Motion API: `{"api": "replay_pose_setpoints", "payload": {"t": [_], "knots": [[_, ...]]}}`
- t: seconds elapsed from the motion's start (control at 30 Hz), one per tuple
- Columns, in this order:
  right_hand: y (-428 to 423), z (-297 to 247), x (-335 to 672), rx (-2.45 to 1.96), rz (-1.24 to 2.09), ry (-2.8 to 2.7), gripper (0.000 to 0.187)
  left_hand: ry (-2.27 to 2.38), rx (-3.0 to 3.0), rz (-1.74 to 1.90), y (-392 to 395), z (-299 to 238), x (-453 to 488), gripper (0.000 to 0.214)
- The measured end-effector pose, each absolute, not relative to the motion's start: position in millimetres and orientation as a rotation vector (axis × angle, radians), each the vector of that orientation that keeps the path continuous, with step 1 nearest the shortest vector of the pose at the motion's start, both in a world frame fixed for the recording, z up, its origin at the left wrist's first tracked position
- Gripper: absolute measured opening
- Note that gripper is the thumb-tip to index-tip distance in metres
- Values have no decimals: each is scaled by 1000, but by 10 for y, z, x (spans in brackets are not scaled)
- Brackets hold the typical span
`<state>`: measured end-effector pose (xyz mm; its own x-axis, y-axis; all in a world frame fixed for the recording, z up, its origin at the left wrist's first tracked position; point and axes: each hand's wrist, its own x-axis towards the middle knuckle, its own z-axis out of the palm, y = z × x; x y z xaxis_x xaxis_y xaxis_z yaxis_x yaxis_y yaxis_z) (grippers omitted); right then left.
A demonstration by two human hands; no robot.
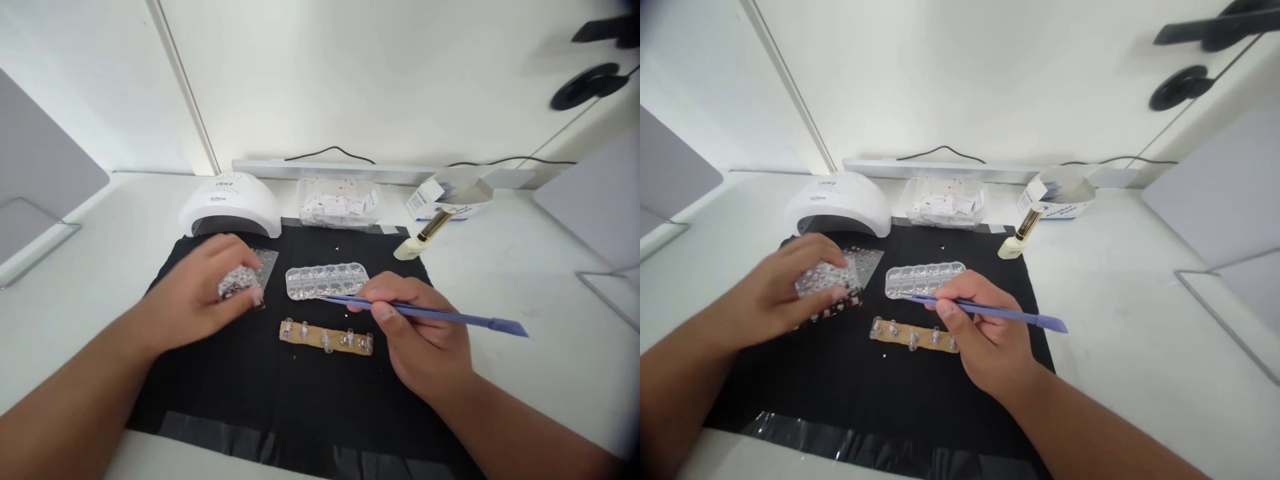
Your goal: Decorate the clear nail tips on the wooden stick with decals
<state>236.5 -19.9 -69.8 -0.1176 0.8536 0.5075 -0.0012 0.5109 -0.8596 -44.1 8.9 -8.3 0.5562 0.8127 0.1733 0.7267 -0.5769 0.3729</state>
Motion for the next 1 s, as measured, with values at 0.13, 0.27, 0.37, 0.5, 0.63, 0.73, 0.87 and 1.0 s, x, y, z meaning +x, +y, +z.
{"api": "replay_pose_setpoints", "payload": {"t": [0.13, 0.27, 0.37, 0.5, 0.63, 0.73, 0.87, 1.0], "knots": [[-193, -715, 2361, -781, 752, -1565, 15, 1915, 2441, 181, 195, -57, -635, 41], [-177, -738, 2369, -779, 714, -1590, 16, 1993, 2229, -136, 227, -78, -675, 74], [-156, -747, 2387, -767, 704, -1610, 19, 1982, 2182, -217, 211, -75, -660, 86], [-122, -736, 2422, -796, 664, -1636, 16, 1954, 2207, -282, 224, -97, -666, 92], [-92, -737, 2455, -850, 621, -1645, 13, 1940, 2208, -282, 294, -144, -718, 95], [-76, -748, 2467, -836, 603, -1643, 12, 1912, 2218, -265, 335, -160, -760, 95], [-59, -750, 2475, -839, 583, -1655, 14, 1879, 2231, -250, 345, -161, -784, 94], [-52, -759, 2484, -824, 581, -1671, 17, 1851, 2236, -247, 346, -166, -784, 92]]}}
